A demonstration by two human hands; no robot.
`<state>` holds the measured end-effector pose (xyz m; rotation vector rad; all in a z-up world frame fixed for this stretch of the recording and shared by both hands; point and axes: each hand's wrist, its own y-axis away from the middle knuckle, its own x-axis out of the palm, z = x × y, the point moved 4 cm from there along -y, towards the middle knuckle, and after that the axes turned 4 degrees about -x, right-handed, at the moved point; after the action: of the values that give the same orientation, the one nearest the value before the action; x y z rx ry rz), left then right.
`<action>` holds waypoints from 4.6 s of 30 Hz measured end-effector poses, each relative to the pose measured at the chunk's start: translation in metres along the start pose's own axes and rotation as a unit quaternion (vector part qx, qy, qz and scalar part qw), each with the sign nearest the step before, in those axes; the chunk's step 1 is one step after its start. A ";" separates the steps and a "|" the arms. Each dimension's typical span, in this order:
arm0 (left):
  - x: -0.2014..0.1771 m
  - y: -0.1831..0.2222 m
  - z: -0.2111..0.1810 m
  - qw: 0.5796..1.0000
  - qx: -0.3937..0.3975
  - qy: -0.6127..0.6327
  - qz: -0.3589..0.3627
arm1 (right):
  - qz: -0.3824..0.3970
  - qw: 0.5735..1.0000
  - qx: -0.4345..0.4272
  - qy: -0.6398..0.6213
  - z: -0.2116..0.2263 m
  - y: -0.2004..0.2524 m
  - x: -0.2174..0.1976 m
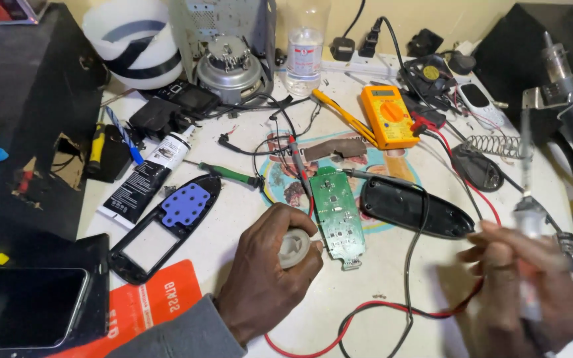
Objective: Soldering electronic components onto a circuit board at a repair station.
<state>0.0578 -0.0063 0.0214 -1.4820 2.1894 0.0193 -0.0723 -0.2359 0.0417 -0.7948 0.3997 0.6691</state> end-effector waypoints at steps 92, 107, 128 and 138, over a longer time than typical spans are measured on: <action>-0.009 -0.006 -0.005 0.946 0.306 -0.105 0.010 | 0.036 0.963 0.197 -0.180 -0.013 0.039 0.019; -0.008 -0.005 -0.003 0.945 0.309 -0.105 0.006 | 0.028 0.926 0.185 -0.327 -0.039 0.048 0.023; -0.008 -0.004 -0.002 0.944 0.312 -0.110 0.007 | 0.020 0.936 0.196 -0.293 -0.029 0.048 0.023; -0.008 -0.004 -0.003 0.942 0.316 -0.110 0.006 | -0.016 0.939 0.193 -0.285 -0.021 0.050 0.028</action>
<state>0.0626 -0.0017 0.0287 -1.0400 1.7832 -0.4522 -0.0875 -0.2150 -0.0132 -0.2104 -0.0175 0.7282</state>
